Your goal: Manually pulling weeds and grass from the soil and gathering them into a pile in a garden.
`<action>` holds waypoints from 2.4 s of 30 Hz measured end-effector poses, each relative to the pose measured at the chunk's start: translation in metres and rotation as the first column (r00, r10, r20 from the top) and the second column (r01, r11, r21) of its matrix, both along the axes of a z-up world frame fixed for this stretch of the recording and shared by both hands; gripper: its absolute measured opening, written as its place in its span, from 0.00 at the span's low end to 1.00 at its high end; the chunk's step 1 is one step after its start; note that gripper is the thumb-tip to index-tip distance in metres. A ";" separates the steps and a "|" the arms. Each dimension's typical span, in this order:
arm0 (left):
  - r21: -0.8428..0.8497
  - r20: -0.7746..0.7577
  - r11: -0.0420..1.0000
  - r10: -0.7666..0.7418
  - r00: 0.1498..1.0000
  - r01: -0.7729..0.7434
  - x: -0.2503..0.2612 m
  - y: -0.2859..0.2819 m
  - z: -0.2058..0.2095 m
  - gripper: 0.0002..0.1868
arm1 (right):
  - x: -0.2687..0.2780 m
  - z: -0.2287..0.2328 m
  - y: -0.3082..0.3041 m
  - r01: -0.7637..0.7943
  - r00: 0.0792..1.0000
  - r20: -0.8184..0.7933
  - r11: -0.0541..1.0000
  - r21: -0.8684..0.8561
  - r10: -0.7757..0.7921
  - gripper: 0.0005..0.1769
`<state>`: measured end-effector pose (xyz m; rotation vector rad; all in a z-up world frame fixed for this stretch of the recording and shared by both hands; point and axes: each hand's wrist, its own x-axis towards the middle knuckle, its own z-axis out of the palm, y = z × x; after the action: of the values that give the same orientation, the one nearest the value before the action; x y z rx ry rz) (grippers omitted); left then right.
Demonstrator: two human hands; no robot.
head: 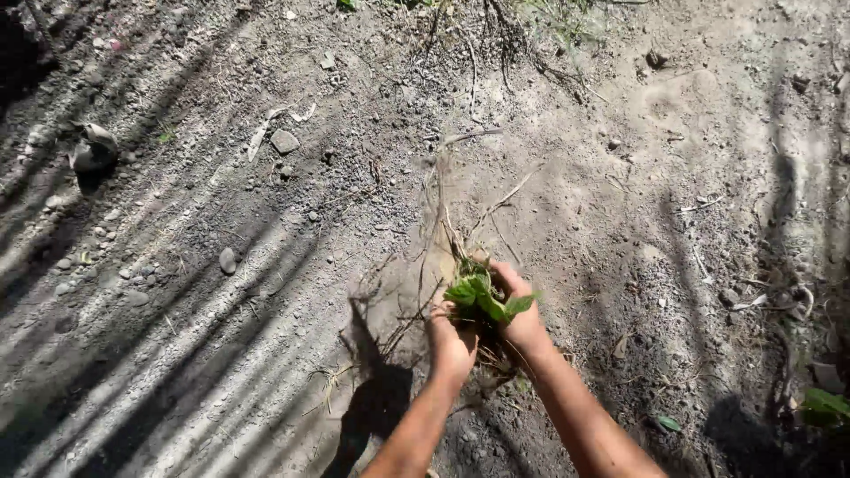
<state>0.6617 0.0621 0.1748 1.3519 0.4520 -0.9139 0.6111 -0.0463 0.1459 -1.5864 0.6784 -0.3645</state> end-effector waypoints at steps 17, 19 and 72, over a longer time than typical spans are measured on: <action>-0.132 0.642 0.988 0.151 0.751 -0.086 0.061 -0.079 0.293 0.11 | 0.090 0.476 -0.054 0.018 0.997 -0.070 0.989 -0.148 -0.029 0.28; -0.288 0.450 0.956 0.184 0.874 -0.054 0.117 -0.098 0.337 0.10 | 0.141 0.516 -0.072 0.018 0.997 -0.078 0.998 -0.058 -0.023 0.22; -0.374 0.431 0.860 -0.170 0.886 0.347 0.722 -0.570 0.728 0.47 | 0.721 0.649 -0.526 0.061 0.995 -0.053 0.917 -0.394 -0.089 0.25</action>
<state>1.3836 -0.5079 0.9028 1.1409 -0.2495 -0.8785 1.3321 -0.5724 0.7946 -1.9651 0.7542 -0.5287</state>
